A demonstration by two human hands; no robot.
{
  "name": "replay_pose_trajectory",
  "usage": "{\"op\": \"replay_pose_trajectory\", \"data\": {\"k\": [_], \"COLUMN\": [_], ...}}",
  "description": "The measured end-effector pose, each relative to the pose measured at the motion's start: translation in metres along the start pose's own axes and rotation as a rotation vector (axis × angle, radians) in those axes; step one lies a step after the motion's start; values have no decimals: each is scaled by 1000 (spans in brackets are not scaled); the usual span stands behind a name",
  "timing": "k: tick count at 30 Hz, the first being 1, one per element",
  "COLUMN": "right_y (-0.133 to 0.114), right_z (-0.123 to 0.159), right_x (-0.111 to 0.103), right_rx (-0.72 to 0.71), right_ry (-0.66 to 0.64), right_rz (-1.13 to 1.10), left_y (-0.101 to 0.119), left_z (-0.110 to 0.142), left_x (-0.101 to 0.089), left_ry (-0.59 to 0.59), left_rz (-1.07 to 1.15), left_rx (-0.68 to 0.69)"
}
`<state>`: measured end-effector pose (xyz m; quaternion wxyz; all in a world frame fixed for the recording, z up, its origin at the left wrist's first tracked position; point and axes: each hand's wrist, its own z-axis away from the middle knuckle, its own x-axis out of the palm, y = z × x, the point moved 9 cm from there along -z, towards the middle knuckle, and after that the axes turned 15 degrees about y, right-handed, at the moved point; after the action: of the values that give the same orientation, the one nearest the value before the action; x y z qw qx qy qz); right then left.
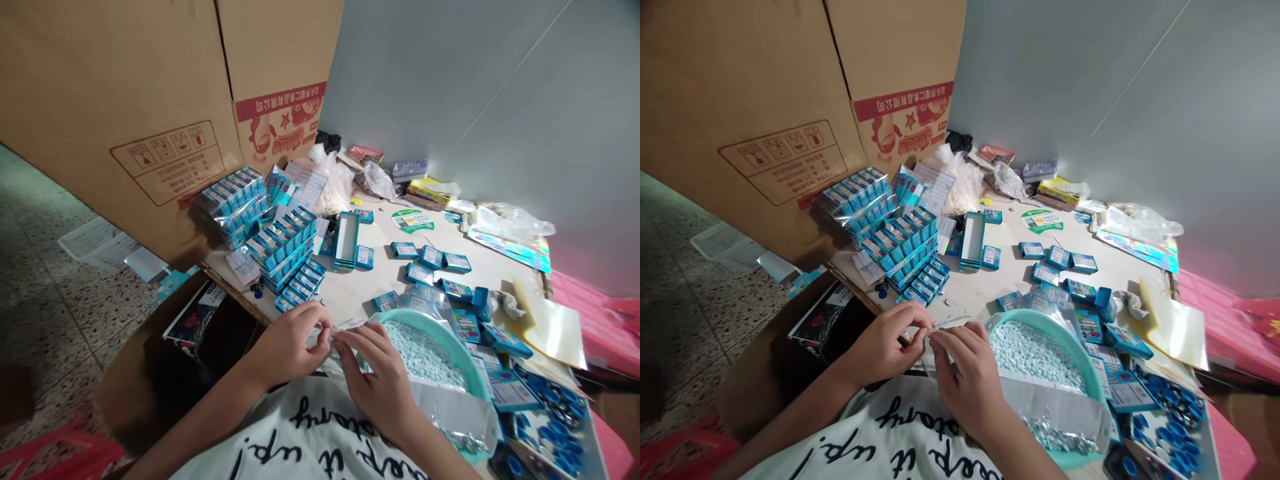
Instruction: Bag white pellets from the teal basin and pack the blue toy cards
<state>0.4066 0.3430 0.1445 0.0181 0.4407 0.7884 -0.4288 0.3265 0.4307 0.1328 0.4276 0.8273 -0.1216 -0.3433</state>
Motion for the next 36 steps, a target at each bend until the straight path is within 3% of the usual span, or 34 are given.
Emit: {"op": "replay_pose_trajectory", "data": {"k": [6,10,14,19,22,29,32,36], "right_y": [-3,0,2,1,3,-5,-10,-17], "right_z": [1,3,3,2,3,7,11,18], "right_x": [-1,-3,-4,2,5,19,32,52], "right_rx": [-11,0,17,8,-7,-181,-286,-440], "right_ry": [1,14,38,14,-8,-52,-108,-166], "right_rz": [3,17,12,-3,-3,-38,-64,-146], "left_y": [-10,-24,-20,-13,-21,-38,-39,-25], "left_z": [4,3,5,11,16,40,54,78], "left_x": [2,-10,-20,-11,-8,-12,-25,-54], "left_ry": [39,124,169,148,226,327,371,410], "left_rz": [-27,-50,82,249,305,417,366,112], "left_rx": [-38,-120,-125,-95,-153,-431,-518,-498]}}
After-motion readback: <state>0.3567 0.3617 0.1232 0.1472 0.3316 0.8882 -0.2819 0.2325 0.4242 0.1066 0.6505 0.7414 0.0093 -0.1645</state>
